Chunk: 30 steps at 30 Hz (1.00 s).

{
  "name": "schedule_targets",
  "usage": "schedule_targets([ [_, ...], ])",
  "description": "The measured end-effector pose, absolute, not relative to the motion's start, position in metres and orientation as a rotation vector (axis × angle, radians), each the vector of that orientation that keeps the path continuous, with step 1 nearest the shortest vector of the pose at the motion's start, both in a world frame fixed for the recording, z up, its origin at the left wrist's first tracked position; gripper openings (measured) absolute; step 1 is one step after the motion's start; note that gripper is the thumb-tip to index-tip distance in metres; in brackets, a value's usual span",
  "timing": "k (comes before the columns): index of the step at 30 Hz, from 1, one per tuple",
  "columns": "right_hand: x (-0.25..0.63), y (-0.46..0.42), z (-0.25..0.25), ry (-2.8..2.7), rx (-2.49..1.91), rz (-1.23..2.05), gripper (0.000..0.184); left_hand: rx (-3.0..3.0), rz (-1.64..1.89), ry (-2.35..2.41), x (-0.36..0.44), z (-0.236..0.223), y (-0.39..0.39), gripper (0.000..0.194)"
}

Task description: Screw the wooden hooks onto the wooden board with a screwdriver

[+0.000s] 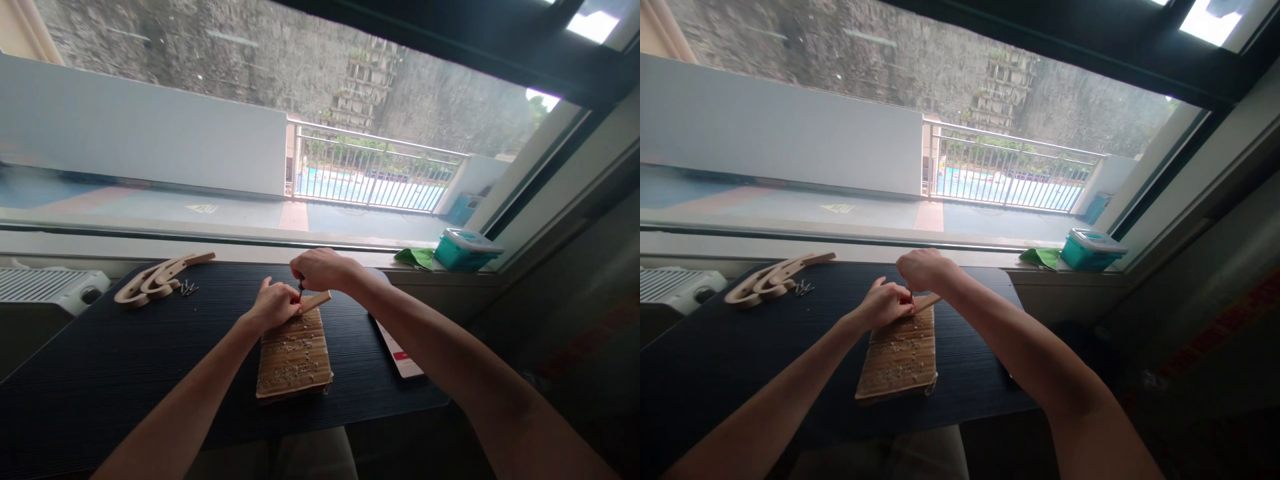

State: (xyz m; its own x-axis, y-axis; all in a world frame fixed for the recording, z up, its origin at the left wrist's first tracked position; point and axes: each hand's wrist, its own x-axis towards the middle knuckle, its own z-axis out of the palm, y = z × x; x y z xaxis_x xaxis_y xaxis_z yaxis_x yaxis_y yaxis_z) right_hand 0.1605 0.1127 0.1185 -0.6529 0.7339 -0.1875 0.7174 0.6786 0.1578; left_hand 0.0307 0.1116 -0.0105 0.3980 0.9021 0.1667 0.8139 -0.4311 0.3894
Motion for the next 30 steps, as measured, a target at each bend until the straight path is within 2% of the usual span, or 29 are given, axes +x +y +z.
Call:
schedule_targets([
  [5,0.1606,0.1142,0.1146,2.660,1.168,0.104,0.024,2.415,0.516,1.512,0.0320,-0.0095,0.1113,0.020],
  [13,0.1598,0.1143,0.1186,2.667,1.214,0.041,0.034,2.417,0.496,1.525,0.0313,-0.0105,0.1116,0.019],
  [16,0.1611,0.1171,0.1194,2.680,1.180,-0.010,0.027,2.409,0.506,1.520,0.0309,-0.0111,0.1126,0.017],
  [25,0.1597,0.1187,0.1155,2.676,1.265,-0.037,0.029,2.413,0.495,1.503,0.0305,-0.0114,0.1132,0.020],
  [30,0.1656,0.1176,0.1199,2.713,1.207,-0.178,0.027,2.457,0.494,1.484,0.0298,-0.0117,0.1130,0.028],
])
